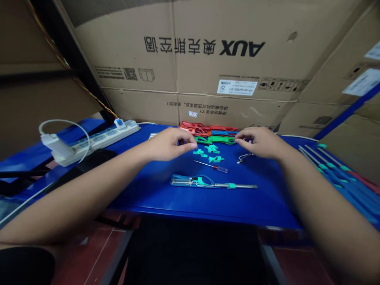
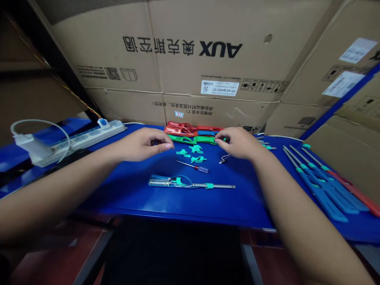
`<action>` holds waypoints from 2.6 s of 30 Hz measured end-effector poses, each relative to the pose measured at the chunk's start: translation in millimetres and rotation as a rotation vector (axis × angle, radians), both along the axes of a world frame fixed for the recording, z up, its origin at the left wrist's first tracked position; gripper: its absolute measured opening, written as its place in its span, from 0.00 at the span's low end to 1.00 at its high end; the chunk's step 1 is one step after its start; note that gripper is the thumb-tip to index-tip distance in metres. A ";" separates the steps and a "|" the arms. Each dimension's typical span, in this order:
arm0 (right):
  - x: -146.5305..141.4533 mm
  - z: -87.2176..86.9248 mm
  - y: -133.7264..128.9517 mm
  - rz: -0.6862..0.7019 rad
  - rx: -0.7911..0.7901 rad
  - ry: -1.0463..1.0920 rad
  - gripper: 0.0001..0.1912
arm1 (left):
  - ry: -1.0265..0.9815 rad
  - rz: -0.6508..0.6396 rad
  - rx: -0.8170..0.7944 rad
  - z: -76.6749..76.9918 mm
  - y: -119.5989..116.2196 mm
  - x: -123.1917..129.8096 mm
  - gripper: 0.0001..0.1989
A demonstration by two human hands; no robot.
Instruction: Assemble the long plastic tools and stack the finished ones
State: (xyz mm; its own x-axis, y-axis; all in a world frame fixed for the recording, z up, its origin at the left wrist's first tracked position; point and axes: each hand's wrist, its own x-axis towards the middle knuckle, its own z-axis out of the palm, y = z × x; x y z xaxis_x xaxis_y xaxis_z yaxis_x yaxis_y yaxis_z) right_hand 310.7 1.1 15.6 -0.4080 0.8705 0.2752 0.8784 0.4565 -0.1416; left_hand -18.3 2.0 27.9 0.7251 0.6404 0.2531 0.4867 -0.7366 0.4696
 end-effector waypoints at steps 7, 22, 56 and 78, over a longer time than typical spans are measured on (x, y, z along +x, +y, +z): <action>17.4 -29.4 28.5 -0.196 0.059 -0.069 0.16 | -0.102 0.276 0.151 -22.0 19.3 11.3 0.16; 14.9 -44.1 68.0 -0.278 0.044 -0.099 0.17 | -0.001 0.395 0.151 -45.3 43.3 -9.5 0.11; -97.0 -23.9 -54.7 0.440 -0.079 0.056 0.18 | 0.284 -0.242 -0.010 -20.5 -9.9 5.9 0.20; -104.4 -34.3 -53.0 0.471 -0.226 -0.017 0.20 | 0.341 -0.334 -0.334 -35.7 12.7 -5.6 0.17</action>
